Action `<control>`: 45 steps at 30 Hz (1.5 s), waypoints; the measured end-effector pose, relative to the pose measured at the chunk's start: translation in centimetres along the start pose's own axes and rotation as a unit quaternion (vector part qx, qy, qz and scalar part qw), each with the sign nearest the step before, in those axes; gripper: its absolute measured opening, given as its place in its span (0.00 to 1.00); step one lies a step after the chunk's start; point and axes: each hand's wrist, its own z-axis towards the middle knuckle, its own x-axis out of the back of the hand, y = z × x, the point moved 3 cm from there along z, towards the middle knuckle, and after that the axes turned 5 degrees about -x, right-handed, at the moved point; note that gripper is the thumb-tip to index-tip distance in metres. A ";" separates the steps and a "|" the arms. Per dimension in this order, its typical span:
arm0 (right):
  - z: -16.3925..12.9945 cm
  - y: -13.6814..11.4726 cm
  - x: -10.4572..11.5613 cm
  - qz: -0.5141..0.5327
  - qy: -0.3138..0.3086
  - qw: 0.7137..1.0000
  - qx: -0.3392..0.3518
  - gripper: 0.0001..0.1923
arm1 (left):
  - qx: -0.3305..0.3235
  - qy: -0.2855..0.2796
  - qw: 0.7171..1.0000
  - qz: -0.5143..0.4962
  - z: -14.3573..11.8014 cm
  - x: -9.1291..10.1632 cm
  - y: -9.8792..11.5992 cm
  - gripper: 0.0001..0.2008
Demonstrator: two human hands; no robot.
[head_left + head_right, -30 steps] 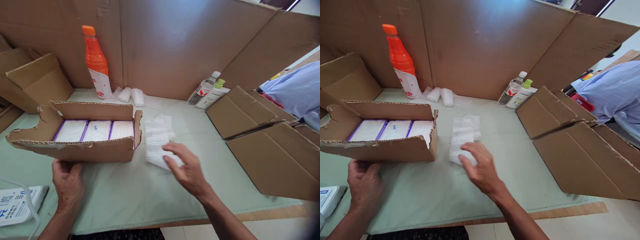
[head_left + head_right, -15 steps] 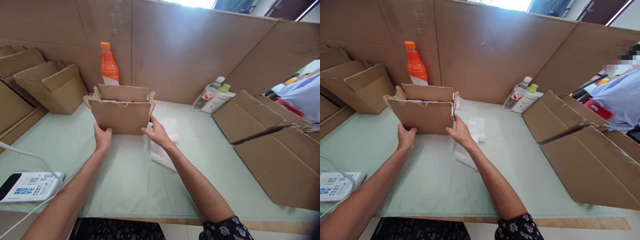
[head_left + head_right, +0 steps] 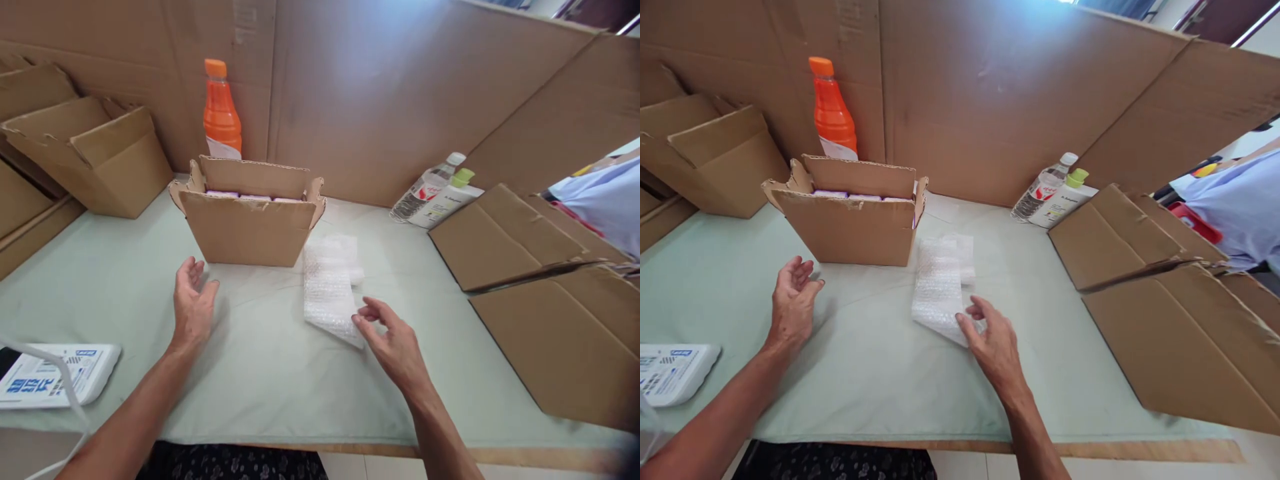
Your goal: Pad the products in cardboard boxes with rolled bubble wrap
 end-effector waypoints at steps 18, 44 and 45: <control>-4.4 -7.5 -4.0 0.051 -0.308 0.944 0.104 0.21 | 0.176 -0.467 0.865 -0.052 -10.4 -0.6 5.8 0.21; 11.9 -1.7 -0.3 -0.119 -0.037 0.992 0.028 0.27 | 0.169 -0.411 0.893 -0.069 -9.1 -2.3 1.3 0.18; 10.4 -1.1 -0.9 -0.138 -0.032 0.989 0.034 0.22 | 0.169 -0.409 0.894 -0.066 -9.1 -2.3 1.4 0.18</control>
